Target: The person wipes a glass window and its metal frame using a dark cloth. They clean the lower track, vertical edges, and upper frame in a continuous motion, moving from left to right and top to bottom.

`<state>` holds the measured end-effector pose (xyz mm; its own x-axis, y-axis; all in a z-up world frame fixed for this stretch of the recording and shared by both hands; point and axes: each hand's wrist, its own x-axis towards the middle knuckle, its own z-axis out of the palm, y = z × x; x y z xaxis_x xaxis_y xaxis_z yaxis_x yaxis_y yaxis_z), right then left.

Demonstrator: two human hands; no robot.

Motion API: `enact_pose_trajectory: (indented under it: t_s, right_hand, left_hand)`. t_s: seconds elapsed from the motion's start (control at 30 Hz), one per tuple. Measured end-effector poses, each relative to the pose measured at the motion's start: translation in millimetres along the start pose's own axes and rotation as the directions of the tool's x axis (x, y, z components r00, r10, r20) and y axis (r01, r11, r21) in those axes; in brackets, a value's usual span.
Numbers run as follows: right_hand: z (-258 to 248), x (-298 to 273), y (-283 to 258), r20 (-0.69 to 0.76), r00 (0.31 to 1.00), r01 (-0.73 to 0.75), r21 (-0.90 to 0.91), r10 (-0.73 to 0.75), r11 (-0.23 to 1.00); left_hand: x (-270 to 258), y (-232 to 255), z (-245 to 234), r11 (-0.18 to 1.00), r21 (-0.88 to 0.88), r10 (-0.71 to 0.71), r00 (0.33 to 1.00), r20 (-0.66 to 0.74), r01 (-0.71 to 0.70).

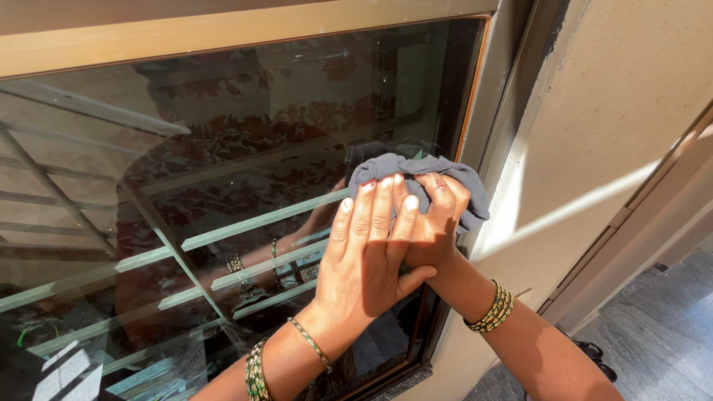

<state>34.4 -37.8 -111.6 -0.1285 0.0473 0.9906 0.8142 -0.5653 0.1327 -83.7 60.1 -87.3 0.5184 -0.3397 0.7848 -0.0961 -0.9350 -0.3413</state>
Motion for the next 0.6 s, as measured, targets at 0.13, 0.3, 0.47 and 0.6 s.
enact_pose_trajectory:
  t_s: [0.13, 0.3, 0.47, 0.6]
  right_hand:
    - [1.0, 31.3, 6.3, 0.02, 0.998, 0.068, -0.117, -0.066, 0.991]
    - [5.0, 101.6, 34.3, -0.02, 0.995, 0.097, -0.113, -0.1, 0.989]
    - [8.2, 126.9, 29.6, -0.081, 0.996, 0.029, 0.064, -0.023, 0.998]
    - [14.9, 139.9, -2.6, -0.112, 0.993, 0.064, 0.166, -0.045, 0.984]
  left_hand:
    - [18.4, -10.2, -5.9, 0.998, 0.045, -0.032, 0.999, -0.007, 0.032]
    - [73.2, -34.3, -21.0, 0.998, 0.056, 0.013, 0.996, -0.086, -0.009]
    - [91.5, -37.1, -36.1, 0.997, 0.072, 0.021, 0.998, -0.055, -0.017]
    - [71.3, -47.5, -54.3, 0.995, 0.083, -0.055, 0.995, -0.077, 0.062]
